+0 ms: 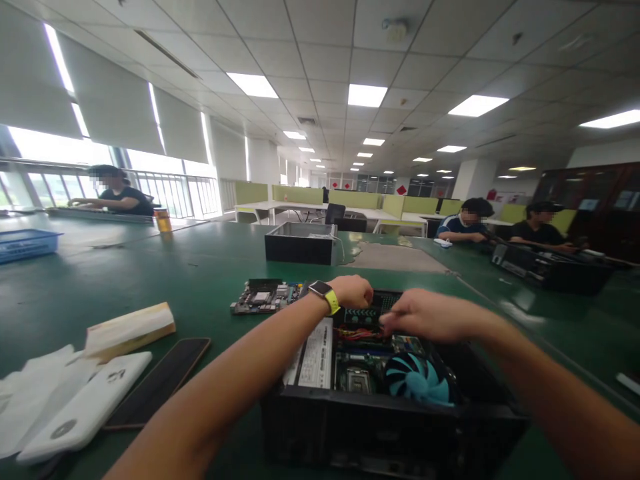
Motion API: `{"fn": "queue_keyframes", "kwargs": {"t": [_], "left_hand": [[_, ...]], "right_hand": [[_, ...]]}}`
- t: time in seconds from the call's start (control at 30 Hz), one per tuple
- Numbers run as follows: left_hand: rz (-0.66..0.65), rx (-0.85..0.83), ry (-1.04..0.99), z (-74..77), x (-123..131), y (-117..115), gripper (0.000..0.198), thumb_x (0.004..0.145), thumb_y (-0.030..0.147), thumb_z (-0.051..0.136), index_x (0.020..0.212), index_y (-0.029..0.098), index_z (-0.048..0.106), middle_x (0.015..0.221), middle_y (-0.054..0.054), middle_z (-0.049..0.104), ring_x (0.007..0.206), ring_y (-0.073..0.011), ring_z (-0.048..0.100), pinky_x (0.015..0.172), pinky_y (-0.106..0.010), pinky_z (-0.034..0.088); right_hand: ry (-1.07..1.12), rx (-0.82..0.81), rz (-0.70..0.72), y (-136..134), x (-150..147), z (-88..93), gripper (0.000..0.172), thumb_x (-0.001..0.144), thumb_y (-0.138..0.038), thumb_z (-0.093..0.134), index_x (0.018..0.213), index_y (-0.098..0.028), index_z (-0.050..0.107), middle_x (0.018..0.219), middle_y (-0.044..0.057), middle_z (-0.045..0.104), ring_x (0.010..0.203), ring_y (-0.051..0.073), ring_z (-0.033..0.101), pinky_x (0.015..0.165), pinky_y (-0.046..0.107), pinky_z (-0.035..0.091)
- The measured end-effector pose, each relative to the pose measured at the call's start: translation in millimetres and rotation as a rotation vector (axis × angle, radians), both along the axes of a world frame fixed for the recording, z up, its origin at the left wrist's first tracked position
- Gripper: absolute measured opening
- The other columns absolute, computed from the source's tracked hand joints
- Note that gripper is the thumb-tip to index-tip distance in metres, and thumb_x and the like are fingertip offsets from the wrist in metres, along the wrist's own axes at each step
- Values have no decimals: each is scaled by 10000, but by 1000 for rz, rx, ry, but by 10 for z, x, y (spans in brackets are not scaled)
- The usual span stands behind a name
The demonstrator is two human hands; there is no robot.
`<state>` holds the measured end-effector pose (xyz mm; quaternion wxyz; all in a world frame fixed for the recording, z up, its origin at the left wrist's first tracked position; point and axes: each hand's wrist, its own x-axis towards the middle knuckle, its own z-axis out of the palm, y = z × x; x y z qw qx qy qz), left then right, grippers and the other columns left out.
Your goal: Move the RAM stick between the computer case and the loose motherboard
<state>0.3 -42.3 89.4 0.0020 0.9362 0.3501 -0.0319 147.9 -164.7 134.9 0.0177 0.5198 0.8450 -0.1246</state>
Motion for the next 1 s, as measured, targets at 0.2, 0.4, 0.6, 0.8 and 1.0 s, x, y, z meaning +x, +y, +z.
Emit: {"fn": "queue_keyframes", "kwargs": {"t": [0.2,0.4,0.6,0.8,1.0], "left_hand": [[17,-294,414,-481,334,158,151,549,200,685,677,129,723,757,-115,709,701,-254,628,655,-344,488],[49,-525,534,-814,275,338,123,494,240,750,524,142,681,554,-73,655,598,-242,612,587,-354,493],[47,-514,457,-833,265,347,216,448,296,771,400,166,606,431,-28,599,485,-203,571,522,-324,470],[36,-482,396,-858,251,316,305,438,350,773,335,168,551,365,-8,553,394,-151,504,481,-292,444],[34,-473,435,-862,275,323,261,422,334,783,375,172,584,418,-19,590,468,-181,556,536,-307,469]], "right_hand": [[-338,-82,-149,1116,385,-424,407,605,-459,667,877,-165,740,825,63,690,741,209,614,604,264,429],[-416,-70,-43,1288,159,-1177,404,532,-465,705,857,-227,736,862,54,706,795,223,642,626,265,452],[-496,75,39,1234,175,-1250,264,612,-258,614,841,-205,734,860,103,709,814,248,652,664,299,470],[-496,78,-3,1198,163,-1230,286,615,-254,619,870,-193,731,913,125,700,854,261,648,691,311,478],[-505,34,-34,1211,126,-1243,368,565,-370,701,881,-183,729,921,117,698,867,261,645,699,302,483]]}}
